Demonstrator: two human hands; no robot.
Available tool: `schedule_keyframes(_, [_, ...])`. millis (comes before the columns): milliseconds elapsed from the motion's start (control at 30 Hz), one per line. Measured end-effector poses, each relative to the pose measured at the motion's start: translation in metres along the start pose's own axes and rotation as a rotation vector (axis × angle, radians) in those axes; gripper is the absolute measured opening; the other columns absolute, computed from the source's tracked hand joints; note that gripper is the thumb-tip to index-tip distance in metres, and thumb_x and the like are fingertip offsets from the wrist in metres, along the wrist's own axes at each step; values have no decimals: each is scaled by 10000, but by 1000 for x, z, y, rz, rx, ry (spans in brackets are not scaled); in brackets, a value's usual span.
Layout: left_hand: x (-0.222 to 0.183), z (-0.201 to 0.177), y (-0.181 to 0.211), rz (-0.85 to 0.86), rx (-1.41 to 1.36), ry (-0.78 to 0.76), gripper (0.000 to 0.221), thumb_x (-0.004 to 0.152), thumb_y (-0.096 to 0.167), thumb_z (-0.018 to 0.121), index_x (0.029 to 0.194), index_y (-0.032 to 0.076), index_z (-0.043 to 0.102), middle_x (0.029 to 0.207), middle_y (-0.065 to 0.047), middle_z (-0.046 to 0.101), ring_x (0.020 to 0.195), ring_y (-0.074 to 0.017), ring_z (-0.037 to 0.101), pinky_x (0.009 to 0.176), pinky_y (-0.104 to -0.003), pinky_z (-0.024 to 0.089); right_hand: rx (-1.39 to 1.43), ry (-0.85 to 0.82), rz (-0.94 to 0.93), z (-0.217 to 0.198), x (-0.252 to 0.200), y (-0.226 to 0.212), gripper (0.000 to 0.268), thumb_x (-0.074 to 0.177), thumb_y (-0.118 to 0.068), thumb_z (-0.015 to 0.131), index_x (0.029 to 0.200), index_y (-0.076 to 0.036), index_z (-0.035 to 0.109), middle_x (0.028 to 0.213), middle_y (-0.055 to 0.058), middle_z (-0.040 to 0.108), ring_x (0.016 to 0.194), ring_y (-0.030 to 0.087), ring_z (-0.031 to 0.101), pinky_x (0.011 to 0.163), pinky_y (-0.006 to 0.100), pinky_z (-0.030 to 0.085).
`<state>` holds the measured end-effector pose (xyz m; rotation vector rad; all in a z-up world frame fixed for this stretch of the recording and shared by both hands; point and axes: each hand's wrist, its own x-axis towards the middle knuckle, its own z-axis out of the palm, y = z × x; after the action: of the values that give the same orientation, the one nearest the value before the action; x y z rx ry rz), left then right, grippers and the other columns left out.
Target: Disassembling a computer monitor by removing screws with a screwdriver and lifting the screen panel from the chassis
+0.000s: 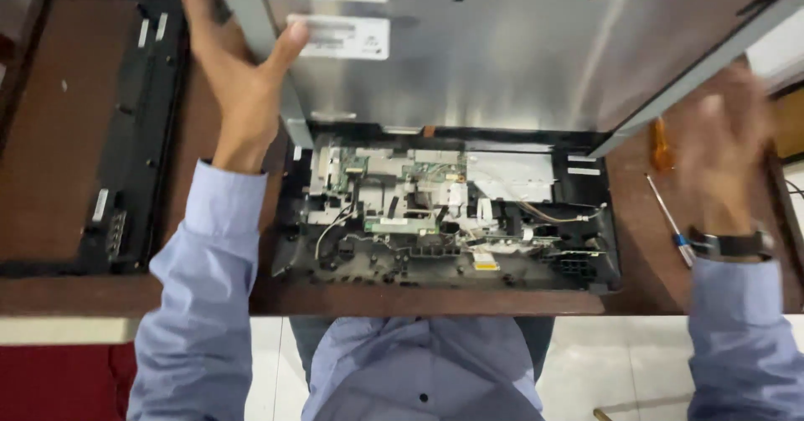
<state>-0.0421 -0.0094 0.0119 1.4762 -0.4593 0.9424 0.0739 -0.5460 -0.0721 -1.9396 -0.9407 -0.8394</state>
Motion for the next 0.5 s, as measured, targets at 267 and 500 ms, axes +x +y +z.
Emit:
schedule_keyframes(267, [-16, -20, -22, -450, 181, -192, 293, 900, 218, 845, 1101, 42, 724, 1119, -81, 755, 1060, -163, 737, 907, -289, 625, 546, 131, 355, 55, 36, -35, 264, 1150, -285, 652, 1277, -92, 525, 1237, 11, 588, 1147, 114, 541, 1076, 303, 479])
schedule_keyframes(500, [4, -26, 10, -312, 266, -178, 367, 902, 150, 825, 1196, 14, 652, 1185, -155, 731, 1120, -298, 768, 1012, -431, 673, 496, 156, 291, 43, 94, -52, 228, 1183, 33, 641, 1384, -25, 551, 1395, 81, 618, 1296, 180, 586, 1160, 329, 513])
